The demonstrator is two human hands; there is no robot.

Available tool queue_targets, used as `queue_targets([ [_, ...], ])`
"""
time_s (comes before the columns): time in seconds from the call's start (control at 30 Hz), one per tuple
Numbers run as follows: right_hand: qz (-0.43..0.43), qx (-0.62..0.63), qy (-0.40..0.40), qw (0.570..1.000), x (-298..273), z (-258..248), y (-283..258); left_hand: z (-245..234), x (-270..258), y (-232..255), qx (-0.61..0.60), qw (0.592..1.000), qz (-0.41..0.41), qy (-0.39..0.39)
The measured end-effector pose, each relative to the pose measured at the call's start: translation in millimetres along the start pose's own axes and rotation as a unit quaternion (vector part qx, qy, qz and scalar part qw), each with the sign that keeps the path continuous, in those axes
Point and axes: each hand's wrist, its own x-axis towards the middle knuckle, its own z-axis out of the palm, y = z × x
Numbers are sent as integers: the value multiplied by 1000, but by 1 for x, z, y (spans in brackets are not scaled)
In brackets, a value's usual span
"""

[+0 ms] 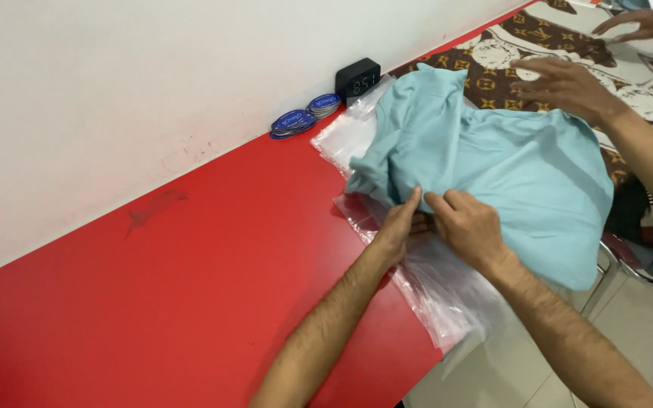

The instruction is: Folding a light blue t-shirt and placing it into a clear plastic packaging bag on a red surface.

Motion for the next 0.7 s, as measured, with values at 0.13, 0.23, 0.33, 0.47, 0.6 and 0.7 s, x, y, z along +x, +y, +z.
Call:
queue_targets([
  [0.13, 47, 64, -98, 992, -13, -28, 2, -19, 54, -27, -41, 996, 75, 37],
  [0.23, 155, 44, -305, 939, -34, -34, 32, -32, 56, -6, -47, 992, 81, 83],
  [0.33, 259, 10, -351, 900, -60, -26, 78, -19, 16, 37, -96, 984, 82, 126],
  [0.47, 308, 72, -120, 941, -53, -36, 96, -13, 7, 41, -125, 981, 59, 133],
  [0.6, 223, 204, -5, 953, 5, -89, 33, 1, -13, 40, -158, 980, 81, 94],
  [0.7, 223, 325, -45, 918, 25, -95, -33, 14, -43, 44, -123, 992, 1, -30],
])
